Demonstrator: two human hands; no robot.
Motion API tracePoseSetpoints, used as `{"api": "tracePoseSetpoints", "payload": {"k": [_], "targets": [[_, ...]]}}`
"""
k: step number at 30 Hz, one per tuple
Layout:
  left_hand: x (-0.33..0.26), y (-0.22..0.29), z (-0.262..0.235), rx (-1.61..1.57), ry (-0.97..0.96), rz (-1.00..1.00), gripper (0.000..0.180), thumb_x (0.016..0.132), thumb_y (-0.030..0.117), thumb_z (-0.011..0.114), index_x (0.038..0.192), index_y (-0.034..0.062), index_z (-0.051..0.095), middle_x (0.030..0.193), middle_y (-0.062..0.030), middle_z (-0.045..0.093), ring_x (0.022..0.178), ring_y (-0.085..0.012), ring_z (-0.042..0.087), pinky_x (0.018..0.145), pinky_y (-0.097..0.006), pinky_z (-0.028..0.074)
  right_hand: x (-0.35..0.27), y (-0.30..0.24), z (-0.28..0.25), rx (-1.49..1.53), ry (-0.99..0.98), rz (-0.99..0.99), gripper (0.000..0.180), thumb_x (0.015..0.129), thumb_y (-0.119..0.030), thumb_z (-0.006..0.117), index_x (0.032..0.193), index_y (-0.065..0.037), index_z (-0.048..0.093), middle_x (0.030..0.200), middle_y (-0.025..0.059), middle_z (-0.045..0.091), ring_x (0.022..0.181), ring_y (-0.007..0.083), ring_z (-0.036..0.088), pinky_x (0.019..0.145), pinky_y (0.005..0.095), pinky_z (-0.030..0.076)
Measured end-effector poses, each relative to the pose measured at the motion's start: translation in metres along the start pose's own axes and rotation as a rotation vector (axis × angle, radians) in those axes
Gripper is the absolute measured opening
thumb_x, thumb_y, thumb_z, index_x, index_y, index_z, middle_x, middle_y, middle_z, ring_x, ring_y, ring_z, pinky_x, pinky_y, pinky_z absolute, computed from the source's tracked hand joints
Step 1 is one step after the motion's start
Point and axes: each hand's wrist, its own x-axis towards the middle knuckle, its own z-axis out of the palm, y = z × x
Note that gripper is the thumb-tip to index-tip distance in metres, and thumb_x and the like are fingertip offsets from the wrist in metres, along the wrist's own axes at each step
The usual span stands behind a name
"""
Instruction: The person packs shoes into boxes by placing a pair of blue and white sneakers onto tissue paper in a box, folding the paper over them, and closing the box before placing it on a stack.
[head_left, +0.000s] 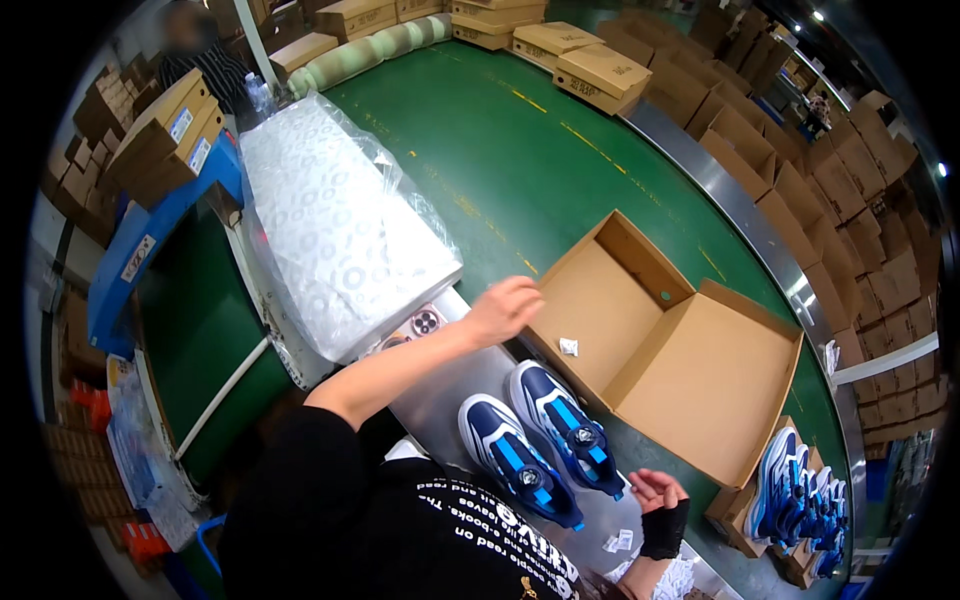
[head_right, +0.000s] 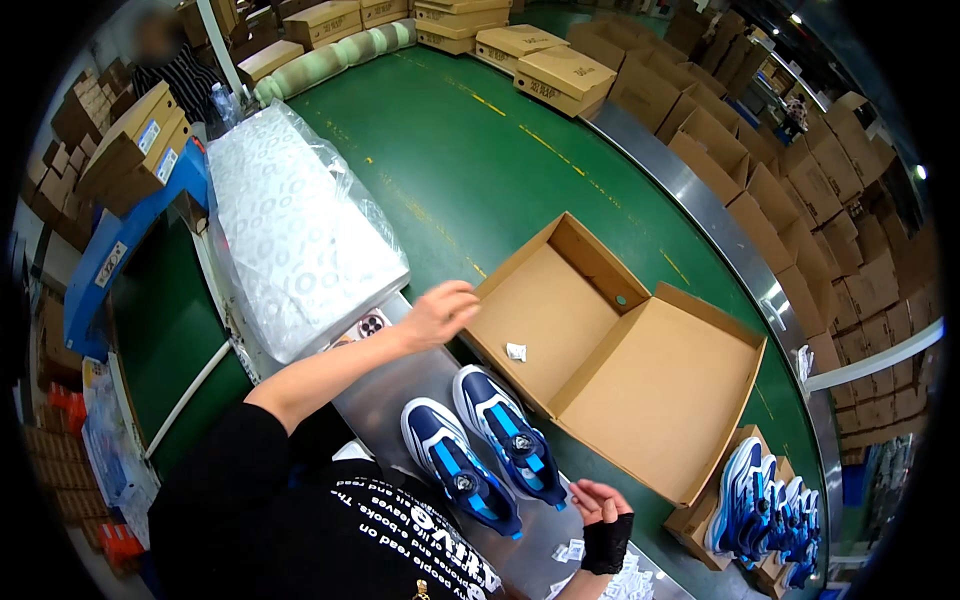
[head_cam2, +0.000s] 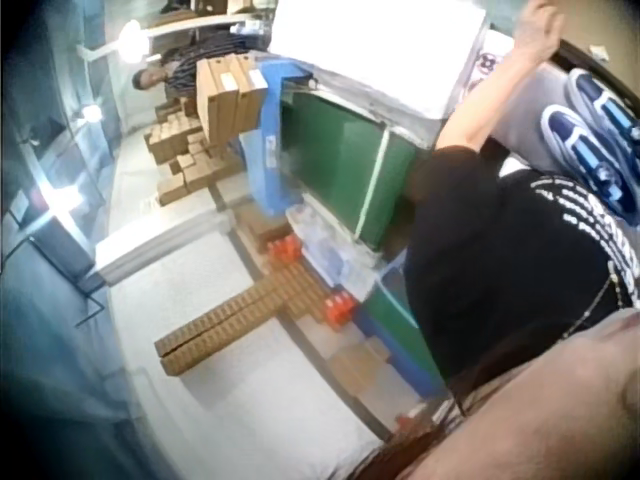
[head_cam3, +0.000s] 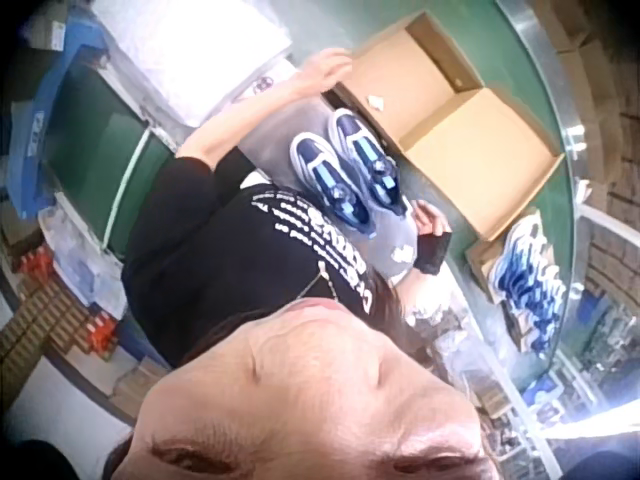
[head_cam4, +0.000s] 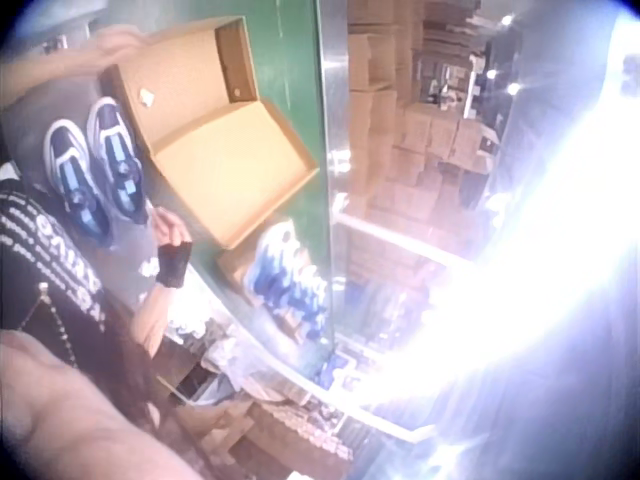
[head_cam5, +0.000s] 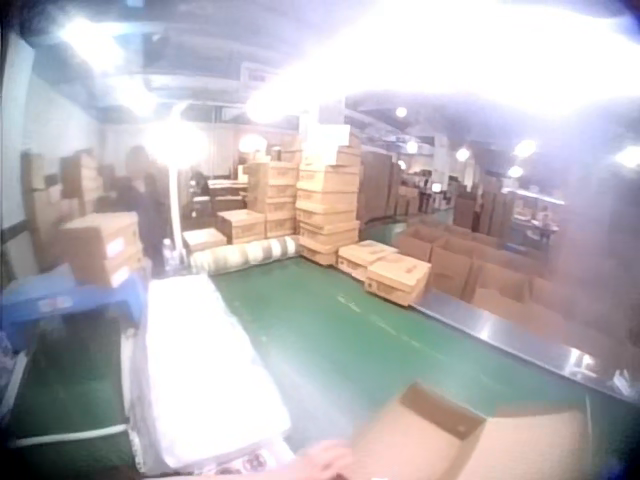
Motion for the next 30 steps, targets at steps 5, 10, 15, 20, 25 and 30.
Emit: {"api": "tracePoseSetpoints", "payload": {"k": [5,10,15,20,25,30], "targets": [[-0.041,-0.089,-0.089,0.329,0.349,-0.297,0.025,0.082,0.018,0.049,0.099,-0.0001,0.054,0.103,-0.0175,0.052,0.097,-0.0329,0.049,0.083,-0.041,0.039,0.061,-0.023,0.098,-0.604,-0.043,-0.131,0.03,0.08,-0.008,0.055,0.107,0.003,0.049,0.101,0.0126,0.057,0.097,0.0208,0.055,0.087,0.0314,0.04],[-0.094,-0.127,-0.166,0.723,-0.148,-1.078,0.059,0.084,0.046,0.039,0.131,0.0117,0.029,0.141,-0.0106,0.011,0.13,-0.0238,0.009,0.096,-0.061,0.011,0.136,0.026,0.127,-1.55,-0.217,-0.262,0.044,0.072,-0.014,0.06,0.113,-0.004,0.047,0.113,0.0187,0.05,0.104,0.033,0.049,0.09,0.0371,0.038],[-0.123,-0.151,-0.175,0.854,-0.01,-0.892,0.038,0.084,0.038,0.042,0.115,0.0174,0.049,0.124,-0.0088,0.039,0.12,-0.0214,0.03,0.092,-0.057,0.022,0.162,0.05,0.128,-1.708,-0.374,0.023,0.049,0.073,-0.003,0.046,0.12,-0.017,0.046,0.092,0.022,0.057,0.088,0.0356,0.055,0.073,0.0403,0.045],[-0.076,-0.149,-0.212,0.85,0.331,-0.589,0.018,0.084,0.02,0.041,0.081,0.0071,0.052,0.075,-0.0154,0.057,0.072,-0.0354,0.055,0.063,-0.046,0.041,0.152,0.05,0.105,-1.729,-0.387,0.004,0.048,0.077,-0.003,0.037,0.123,-0.016,0.043,0.097,0.0236,0.056,0.088,0.0378,0.054,0.078,0.0412,0.043],[0.033,-0.022,-0.205,0.314,0.496,-0.347,0.019,0.088,0.019,0.042,0.081,0.0017,0.047,0.068,-0.0167,0.053,0.064,-0.0315,0.053,0.058,-0.038,0.04,0.145,0.037,0.13,-1.691,-0.407,0.021,0.06,0.073,-0.017,0.059,0.127,-0.01,0.034,0.111,0.023,0.049,0.102,0.0376,0.047,0.086,0.0399,0.039],[0.077,0.059,-0.092,-0.155,0.231,-0.139,0.02,0.088,0.018,0.042,0.082,0.0,0.046,0.071,-0.014,0.048,0.064,-0.0238,0.047,0.06,-0.034,0.039,0.117,0.003,0.201,-0.889,-0.416,-0.305,0.083,0.067,-0.025,0.072,0.131,-0.006,0.021,0.122,0.0161,0.041,0.109,0.0243,0.044,0.089,0.0351,0.038]]}}
